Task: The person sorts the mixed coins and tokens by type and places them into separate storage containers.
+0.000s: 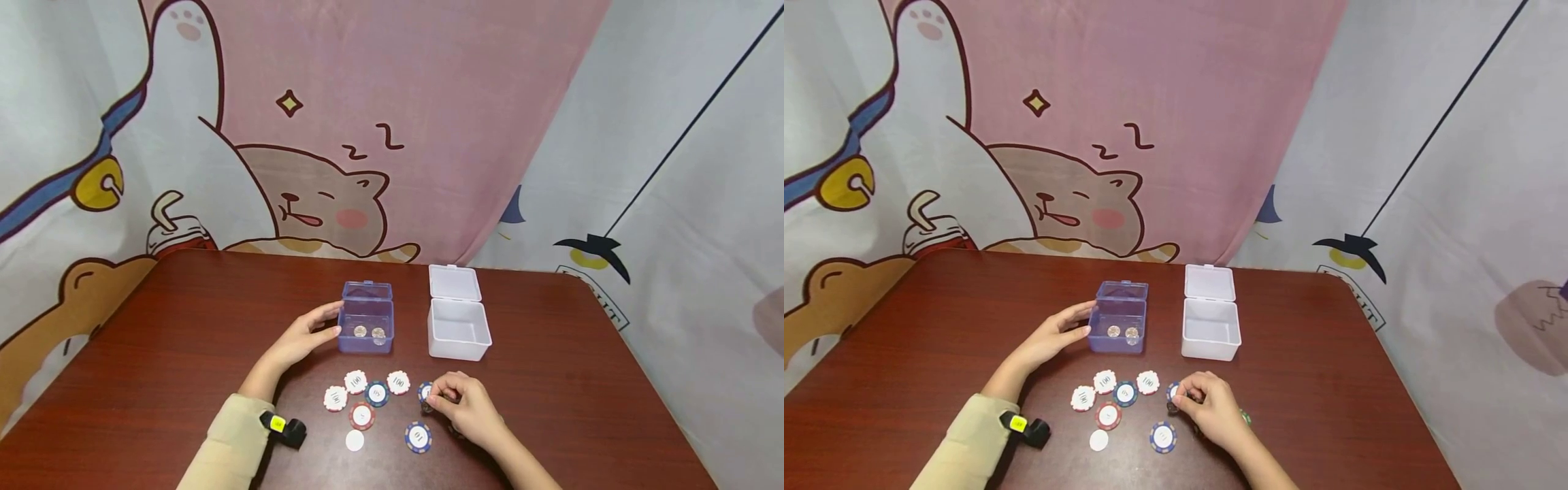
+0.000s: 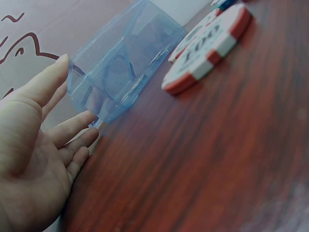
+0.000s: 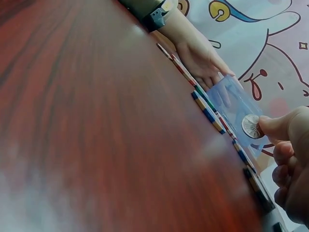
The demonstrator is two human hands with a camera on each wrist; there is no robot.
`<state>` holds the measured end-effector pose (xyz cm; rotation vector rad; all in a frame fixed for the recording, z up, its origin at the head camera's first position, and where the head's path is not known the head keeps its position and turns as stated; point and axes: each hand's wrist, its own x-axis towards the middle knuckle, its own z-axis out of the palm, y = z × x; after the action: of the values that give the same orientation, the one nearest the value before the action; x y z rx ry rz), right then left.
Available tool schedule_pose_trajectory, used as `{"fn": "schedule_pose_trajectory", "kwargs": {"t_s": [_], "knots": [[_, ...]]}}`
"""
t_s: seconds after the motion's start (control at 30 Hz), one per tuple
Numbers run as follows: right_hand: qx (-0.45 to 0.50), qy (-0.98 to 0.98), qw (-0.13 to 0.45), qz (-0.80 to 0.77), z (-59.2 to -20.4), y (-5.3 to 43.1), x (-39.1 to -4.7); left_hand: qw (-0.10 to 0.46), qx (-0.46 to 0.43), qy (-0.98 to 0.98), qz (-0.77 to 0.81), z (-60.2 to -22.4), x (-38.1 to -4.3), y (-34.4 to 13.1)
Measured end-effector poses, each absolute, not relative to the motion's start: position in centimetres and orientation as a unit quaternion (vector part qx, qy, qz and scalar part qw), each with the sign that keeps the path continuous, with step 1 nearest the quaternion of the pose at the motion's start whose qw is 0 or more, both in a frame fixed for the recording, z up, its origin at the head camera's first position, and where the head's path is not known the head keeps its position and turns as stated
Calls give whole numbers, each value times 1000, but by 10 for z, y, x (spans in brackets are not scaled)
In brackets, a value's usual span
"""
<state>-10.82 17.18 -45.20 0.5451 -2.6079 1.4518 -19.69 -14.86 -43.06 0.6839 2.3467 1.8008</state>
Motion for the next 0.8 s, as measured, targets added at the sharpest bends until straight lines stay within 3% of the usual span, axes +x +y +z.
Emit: {"fn": "schedule_pose_trajectory", "kwargs": {"t_s": [0.47,0.8], "knots": [[126,-858,71,493,-412,134,-101,46,229,774,589,-429,-196,-149],[121,-828,109,536,-446,126,-125,54,222,774,590,-428,-195,-149]]}}
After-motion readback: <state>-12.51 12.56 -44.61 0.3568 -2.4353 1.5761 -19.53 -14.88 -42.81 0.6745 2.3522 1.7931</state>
